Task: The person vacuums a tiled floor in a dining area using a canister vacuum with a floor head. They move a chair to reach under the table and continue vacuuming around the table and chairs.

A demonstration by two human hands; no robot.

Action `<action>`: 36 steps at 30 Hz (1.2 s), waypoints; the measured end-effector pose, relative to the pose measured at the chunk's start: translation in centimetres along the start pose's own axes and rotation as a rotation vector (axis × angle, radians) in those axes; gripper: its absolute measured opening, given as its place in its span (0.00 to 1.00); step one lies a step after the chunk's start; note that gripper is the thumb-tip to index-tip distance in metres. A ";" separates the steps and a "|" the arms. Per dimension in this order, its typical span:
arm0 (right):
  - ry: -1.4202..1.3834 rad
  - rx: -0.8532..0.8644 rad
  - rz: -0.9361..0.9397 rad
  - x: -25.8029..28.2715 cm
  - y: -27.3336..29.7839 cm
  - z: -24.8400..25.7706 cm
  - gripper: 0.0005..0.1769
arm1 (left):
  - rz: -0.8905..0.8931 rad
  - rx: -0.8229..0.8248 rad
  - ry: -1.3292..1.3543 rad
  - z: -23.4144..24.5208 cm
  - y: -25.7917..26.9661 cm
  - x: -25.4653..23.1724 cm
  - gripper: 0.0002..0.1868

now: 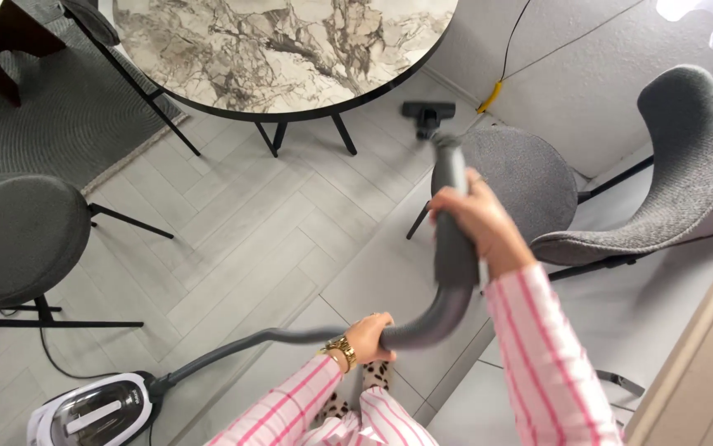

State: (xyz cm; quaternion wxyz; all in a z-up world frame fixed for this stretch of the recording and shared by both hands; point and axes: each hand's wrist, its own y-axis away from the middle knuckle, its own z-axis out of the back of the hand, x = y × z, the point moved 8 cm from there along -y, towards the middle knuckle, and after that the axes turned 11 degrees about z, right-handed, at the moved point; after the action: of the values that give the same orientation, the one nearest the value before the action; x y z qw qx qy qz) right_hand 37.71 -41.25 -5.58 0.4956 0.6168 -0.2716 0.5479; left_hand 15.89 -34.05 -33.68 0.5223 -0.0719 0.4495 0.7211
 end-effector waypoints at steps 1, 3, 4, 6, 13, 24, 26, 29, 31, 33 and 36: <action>0.000 0.001 0.004 0.6 1.6 -0.6 0.24 | -0.001 -0.004 0.000 -0.2 -0.7 -0.1 0.31; 0.124 0.060 0.019 1.4 5.2 -2.2 0.26 | -0.302 -0.103 -0.087 -0.6 -0.6 -2.1 0.33; 0.124 0.055 0.023 1.9 7.0 -2.5 0.26 | -0.307 -0.104 -0.090 -1.4 -0.4 -3.1 0.33; 0.135 0.231 0.028 2.7 10.6 -4.5 0.23 | -0.534 -0.093 -0.163 -3.3 1.1 -6.3 0.25; 0.297 0.394 -0.146 0.2 10.6 0.2 0.43 | -0.430 0.161 -0.289 -9.0 1.7 -7.3 0.32; 0.116 0.143 -0.082 -2.5 -4.5 0.3 0.51 | 0.068 0.118 -0.014 -3.5 -1.7 1.1 0.20; 0.114 0.158 -0.075 -2.0 -5.2 -0.9 0.50 | 0.138 0.101 0.068 -2.1 -2.0 0.4 0.21; 0.016 0.115 -0.012 -8.0 -8.1 -2.6 0.49 | 0.257 -0.002 0.268 -2.3 -6.1 3.4 0.20; -0.074 0.056 0.054 -10.3 -8.1 -3.2 0.49 | 0.292 -0.097 0.389 2.1 -6.6 1.5 0.17; -0.431 -0.127 0.040 -9.7 -4.6 -3.3 0.37 | 0.035 -0.256 0.512 12.2 -1.2 -7.6 0.20; -0.484 -0.114 0.031 -8.8 -4.2 -3.7 0.46 | -0.092 -0.482 0.590 15.7 -4.3 -8.1 0.15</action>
State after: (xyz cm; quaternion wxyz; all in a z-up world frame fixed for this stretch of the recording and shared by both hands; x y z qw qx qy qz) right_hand 37.65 -38.17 -15.60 0.4416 0.6969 -0.4224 0.3754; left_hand 28.73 -28.07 -22.27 0.3707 -0.4173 0.3941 0.7302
